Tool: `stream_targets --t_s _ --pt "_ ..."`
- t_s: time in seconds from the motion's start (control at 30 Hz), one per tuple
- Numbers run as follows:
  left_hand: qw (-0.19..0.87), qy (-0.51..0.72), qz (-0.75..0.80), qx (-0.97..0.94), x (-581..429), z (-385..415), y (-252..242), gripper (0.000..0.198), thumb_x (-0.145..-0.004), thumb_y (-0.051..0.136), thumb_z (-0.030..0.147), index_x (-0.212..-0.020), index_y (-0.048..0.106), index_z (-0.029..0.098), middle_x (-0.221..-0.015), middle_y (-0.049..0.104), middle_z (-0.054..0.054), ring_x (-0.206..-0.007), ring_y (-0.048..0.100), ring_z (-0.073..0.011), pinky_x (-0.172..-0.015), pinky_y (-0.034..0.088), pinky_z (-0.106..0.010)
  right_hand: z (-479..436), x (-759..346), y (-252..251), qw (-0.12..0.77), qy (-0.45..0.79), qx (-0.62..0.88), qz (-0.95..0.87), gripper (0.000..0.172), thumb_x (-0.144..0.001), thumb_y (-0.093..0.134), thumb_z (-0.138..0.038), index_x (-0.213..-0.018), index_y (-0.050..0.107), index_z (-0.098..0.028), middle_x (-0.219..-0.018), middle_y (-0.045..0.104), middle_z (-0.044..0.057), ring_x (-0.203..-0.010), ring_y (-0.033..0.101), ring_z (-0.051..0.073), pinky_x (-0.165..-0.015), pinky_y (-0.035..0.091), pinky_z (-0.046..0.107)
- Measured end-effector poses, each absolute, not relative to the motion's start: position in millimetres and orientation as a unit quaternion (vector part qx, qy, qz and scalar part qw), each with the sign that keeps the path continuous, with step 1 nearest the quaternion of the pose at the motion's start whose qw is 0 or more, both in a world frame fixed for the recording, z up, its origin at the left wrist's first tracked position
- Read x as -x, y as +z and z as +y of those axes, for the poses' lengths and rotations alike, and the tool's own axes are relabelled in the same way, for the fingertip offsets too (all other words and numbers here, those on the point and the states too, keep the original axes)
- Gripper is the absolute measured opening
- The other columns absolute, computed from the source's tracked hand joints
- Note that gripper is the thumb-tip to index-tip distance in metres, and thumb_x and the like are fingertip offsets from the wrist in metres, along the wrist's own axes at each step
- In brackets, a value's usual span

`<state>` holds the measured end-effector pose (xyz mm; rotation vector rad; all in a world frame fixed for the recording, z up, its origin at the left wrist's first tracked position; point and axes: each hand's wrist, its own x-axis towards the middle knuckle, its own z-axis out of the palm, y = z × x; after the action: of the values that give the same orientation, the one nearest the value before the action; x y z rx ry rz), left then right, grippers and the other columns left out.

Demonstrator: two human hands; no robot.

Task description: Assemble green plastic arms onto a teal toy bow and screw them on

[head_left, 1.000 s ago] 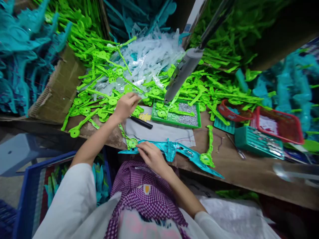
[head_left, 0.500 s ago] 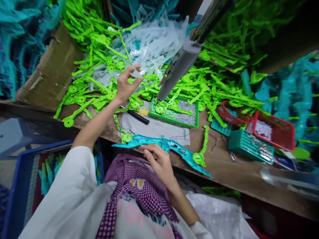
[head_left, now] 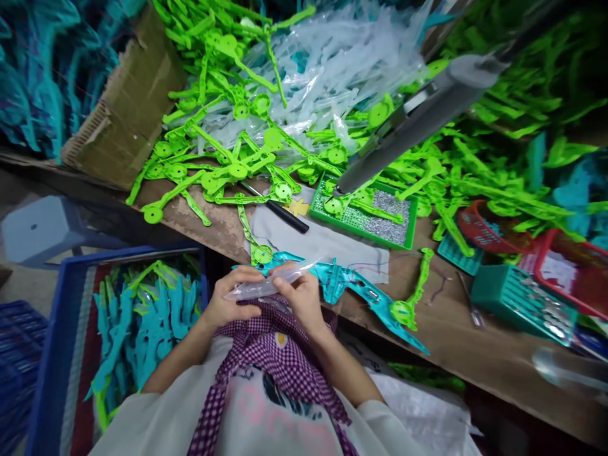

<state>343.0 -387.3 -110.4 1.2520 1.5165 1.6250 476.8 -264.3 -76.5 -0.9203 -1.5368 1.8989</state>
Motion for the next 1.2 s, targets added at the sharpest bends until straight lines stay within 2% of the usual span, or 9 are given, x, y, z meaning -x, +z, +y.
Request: stream_targets --t_s 0.1,0.2,0.3,0.43,0.53,0.63,0.77,1.03,1.2 --pt "0.345 0.592 0.497 -0.533 -339.2 -372.6 -103.1 0.067 -0.068 0.078 0.062 -0.123 0.067 0.025 -0.113 0.071 -0.012 -0.106 0.068 -0.0258 -0.090 0.056 -0.038 -257.1 -488.3 -68.9 0.287 0.646 0.363 -0.607 0.041 -0.065 0.077 -0.058 -0.070 0.067 -0.019 -0.065 0.066 0.000 -0.059 0.060 0.014 -0.055 0.048 0.025" --pt "0.276 0.563 0.528 -0.573 -351.9 -360.2 -96.7 0.052 -0.077 0.079 0.039 -0.126 0.065 0.028 -0.117 0.072 -0.008 -0.107 0.068 -0.0213 -0.095 0.054 -0.035 -247.6 -495.5 -61.8 0.271 0.565 0.381 -0.680 0.038 -0.068 0.077 -0.055 -0.068 0.065 -0.019 -0.061 0.063 -0.001 -0.055 0.056 0.012 -0.054 0.045 0.025" --pt "0.200 0.572 0.609 -0.512 -365.7 -357.8 -99.1 0.033 -0.085 0.071 0.024 -0.118 0.068 0.025 -0.110 0.074 -0.006 -0.101 0.070 -0.0183 -0.094 0.055 -0.032 -230.5 -489.8 -60.3 0.223 0.531 0.326 -0.750 0.034 -0.073 0.073 -0.053 -0.073 0.066 -0.020 -0.068 0.065 0.000 -0.062 0.059 0.013 -0.062 0.048 0.028" --pt "0.219 0.635 0.673 -0.309 -358.3 -374.2 -112.7 0.028 -0.085 0.069 0.031 -0.110 0.066 0.019 -0.102 0.076 -0.007 -0.092 0.073 -0.0192 -0.085 0.058 -0.032 -202.9 -470.8 -70.8 0.195 0.561 0.274 -0.756 0.032 -0.083 0.064 -0.050 -0.095 0.068 -0.020 -0.093 0.071 0.006 -0.080 0.066 0.016 -0.077 0.053 0.033" --pt "0.224 0.699 0.654 -0.182 -337.9 -389.1 -120.4 0.037 -0.077 0.078 0.034 -0.107 0.064 0.018 -0.101 0.075 -0.006 -0.089 0.073 -0.0186 -0.084 0.058 -0.031 -196.7 -448.6 -81.6 0.196 0.497 0.298 -0.791 0.026 -0.086 0.061 -0.041 -0.099 0.067 -0.019 -0.097 0.072 0.007 -0.085 0.066 0.016 -0.082 0.052 0.034" --pt "0.166 0.746 0.637 -0.100 -319.1 -391.8 -121.7 0.041 -0.070 0.083 0.035 -0.102 0.064 0.018 -0.099 0.072 -0.004 -0.086 0.072 -0.0154 -0.084 0.057 -0.028 -202.8 -420.4 -90.5 0.108 0.421 0.294 -0.851 0.023 -0.087 0.060 -0.034 -0.103 0.067 -0.019 -0.101 0.072 0.007 -0.089 0.065 0.018 -0.083 0.049 0.034" --pt "0.116 0.773 0.620 -0.075 -303.2 -377.7 -119.9 0.042 -0.068 0.083 0.038 -0.100 0.062 0.019 -0.097 0.070 -0.002 -0.087 0.070 -0.0149 -0.086 0.056 -0.030 -211.2 -394.7 -99.4 0.025 0.344 0.322 -0.882 0.028 -0.086 0.060 -0.036 -0.108 0.065 -0.020 -0.113 0.069 0.008 -0.091 0.063 0.021 -0.083 0.045 0.036" --pt "0.141 0.794 0.582 -0.105 -280.6 -339.5 -118.0 0.039 -0.070 0.081 0.039 -0.100 0.063 0.021 -0.098 0.069 -0.003 -0.089 0.068 -0.0154 -0.085 0.055 -0.031 -215.7 -387.8 -106.5 0.011 0.334 0.352 -0.874 0.014 -0.084 0.049 -0.026 -0.093 0.058 -0.021 -0.102 0.066 0.006 -0.085 0.057 0.020 -0.077 0.039 0.033" --pt "0.167 0.790 0.578 -0.115 -276.4 -321.9 -118.8 0.042 -0.068 0.083 0.040 -0.100 0.065 0.021 -0.099 0.071 -0.003 -0.091 0.068 -0.0154 -0.085 0.055 -0.028 -223.1 -376.7 -110.5 0.025 0.312 0.385 -0.868 0.012 -0.085 0.042 -0.027 -0.087 0.053 -0.021 -0.098 0.065 0.008 -0.085 0.055 0.022 -0.080 0.038 0.037"
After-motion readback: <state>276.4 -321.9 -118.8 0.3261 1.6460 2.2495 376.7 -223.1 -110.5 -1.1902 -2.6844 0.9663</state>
